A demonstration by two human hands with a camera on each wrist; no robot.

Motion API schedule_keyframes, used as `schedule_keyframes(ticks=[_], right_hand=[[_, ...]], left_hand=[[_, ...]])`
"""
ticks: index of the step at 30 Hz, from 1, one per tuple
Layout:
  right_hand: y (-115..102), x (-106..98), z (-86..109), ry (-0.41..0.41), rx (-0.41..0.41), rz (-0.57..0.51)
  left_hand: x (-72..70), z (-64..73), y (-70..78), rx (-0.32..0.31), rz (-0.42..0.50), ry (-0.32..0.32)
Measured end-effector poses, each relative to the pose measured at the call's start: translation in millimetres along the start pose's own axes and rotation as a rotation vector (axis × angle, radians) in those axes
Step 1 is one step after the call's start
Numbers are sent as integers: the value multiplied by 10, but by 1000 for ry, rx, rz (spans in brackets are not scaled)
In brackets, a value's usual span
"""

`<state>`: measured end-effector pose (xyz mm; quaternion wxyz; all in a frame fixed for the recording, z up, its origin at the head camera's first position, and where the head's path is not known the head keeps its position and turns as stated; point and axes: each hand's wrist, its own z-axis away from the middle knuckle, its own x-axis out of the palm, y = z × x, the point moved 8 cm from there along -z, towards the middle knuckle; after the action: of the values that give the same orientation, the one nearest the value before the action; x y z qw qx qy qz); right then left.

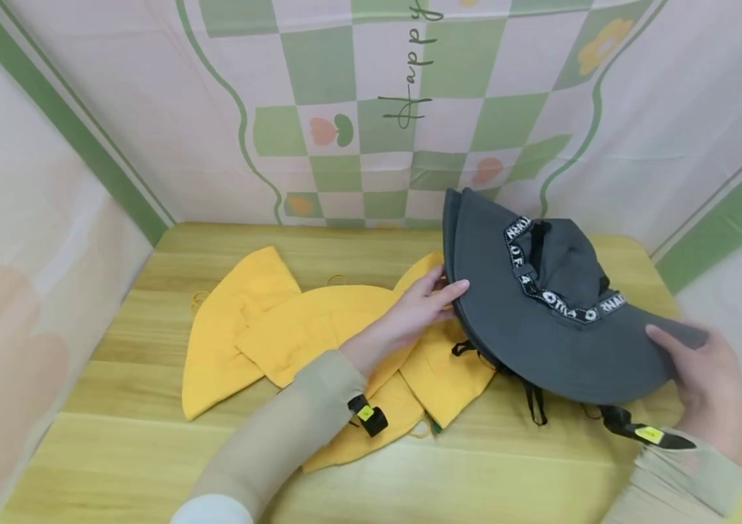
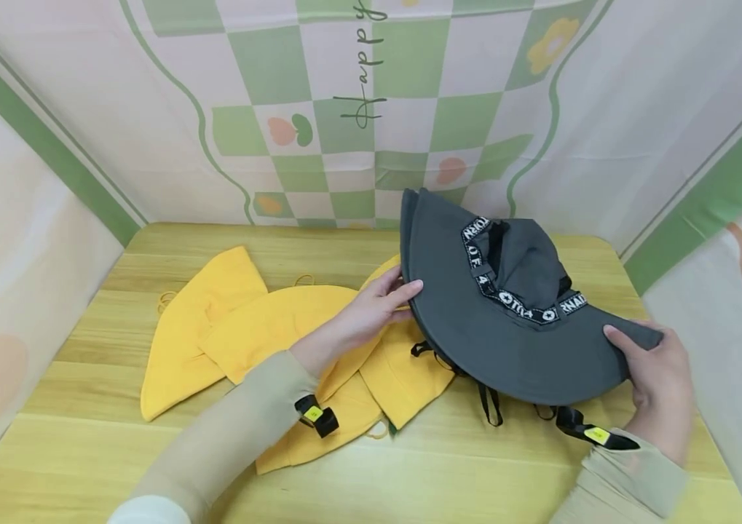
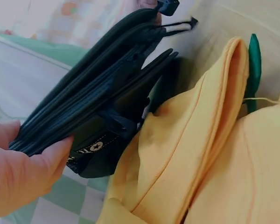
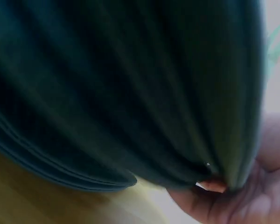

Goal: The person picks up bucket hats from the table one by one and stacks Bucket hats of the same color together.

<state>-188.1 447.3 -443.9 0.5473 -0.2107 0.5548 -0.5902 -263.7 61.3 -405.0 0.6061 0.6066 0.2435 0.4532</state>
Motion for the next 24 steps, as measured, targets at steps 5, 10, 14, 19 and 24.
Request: schedule_keyframes(ticks=[5, 10, 14, 19, 24], right_hand=[[2, -114, 10, 77, 14, 397], [-33, -129, 52, 115, 17, 472], [-96, -101, 96, 122, -3, 573], [-121, -58, 151, 55, -45, 727], [-216, 60, 149, -40, -213, 903]], left_hand=[[61, -121, -30, -12, -129, 44], [115, -241, 19, 42, -579, 133], [190, -335, 45, 66, -881, 173], [266, -442, 23, 49, -980, 191], [293, -518, -24, -8, -1001, 219]])
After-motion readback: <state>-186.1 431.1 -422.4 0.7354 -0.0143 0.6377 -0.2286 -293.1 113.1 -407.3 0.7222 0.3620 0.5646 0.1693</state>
